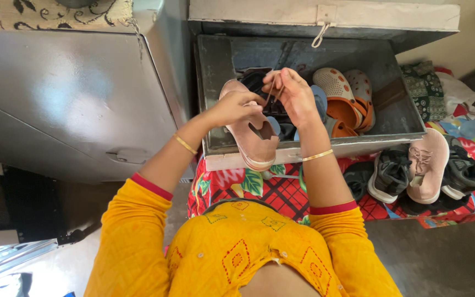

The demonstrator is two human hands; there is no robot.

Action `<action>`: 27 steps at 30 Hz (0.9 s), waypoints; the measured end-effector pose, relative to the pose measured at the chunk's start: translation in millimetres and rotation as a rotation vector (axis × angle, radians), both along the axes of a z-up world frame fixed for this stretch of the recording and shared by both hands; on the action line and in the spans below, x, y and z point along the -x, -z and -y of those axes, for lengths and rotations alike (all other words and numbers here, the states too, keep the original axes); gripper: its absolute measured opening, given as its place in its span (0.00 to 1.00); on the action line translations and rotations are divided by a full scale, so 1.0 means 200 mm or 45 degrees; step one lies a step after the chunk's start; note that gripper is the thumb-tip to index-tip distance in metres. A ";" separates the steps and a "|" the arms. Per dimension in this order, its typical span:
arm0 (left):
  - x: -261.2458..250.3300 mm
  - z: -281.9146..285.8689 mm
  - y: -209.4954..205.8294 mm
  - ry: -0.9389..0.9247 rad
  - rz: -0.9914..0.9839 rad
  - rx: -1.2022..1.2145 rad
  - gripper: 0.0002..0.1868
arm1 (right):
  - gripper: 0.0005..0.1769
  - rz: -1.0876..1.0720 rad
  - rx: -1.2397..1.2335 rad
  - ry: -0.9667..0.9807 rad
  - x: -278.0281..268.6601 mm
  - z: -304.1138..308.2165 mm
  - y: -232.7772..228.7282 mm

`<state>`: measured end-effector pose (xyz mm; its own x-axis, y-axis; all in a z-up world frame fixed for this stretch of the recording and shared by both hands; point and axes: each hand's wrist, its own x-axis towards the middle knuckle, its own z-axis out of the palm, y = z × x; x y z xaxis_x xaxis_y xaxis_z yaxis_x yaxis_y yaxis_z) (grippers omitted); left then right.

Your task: The person removes the laces from a pink sneaker, then re-laces it by threading the laces through the eyelets and tying a knot. They place the shoe back into a metal shoe rack and close the lid.

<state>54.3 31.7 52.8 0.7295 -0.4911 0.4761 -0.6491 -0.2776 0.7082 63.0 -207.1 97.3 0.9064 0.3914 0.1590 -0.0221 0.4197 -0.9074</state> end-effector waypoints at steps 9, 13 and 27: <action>0.01 -0.08 -0.12 0.074 -1.276 0.778 0.10 | 0.14 0.919 0.856 0.172 0.04 -0.14 0.32; 0.05 -0.10 -0.19 -0.093 -1.137 0.763 0.09 | 0.15 0.388 0.526 -0.092 -0.01 -0.14 0.45; -0.32 0.21 -0.31 -0.421 -0.148 0.311 0.26 | 0.23 0.325 0.784 -0.149 -0.08 -0.23 0.56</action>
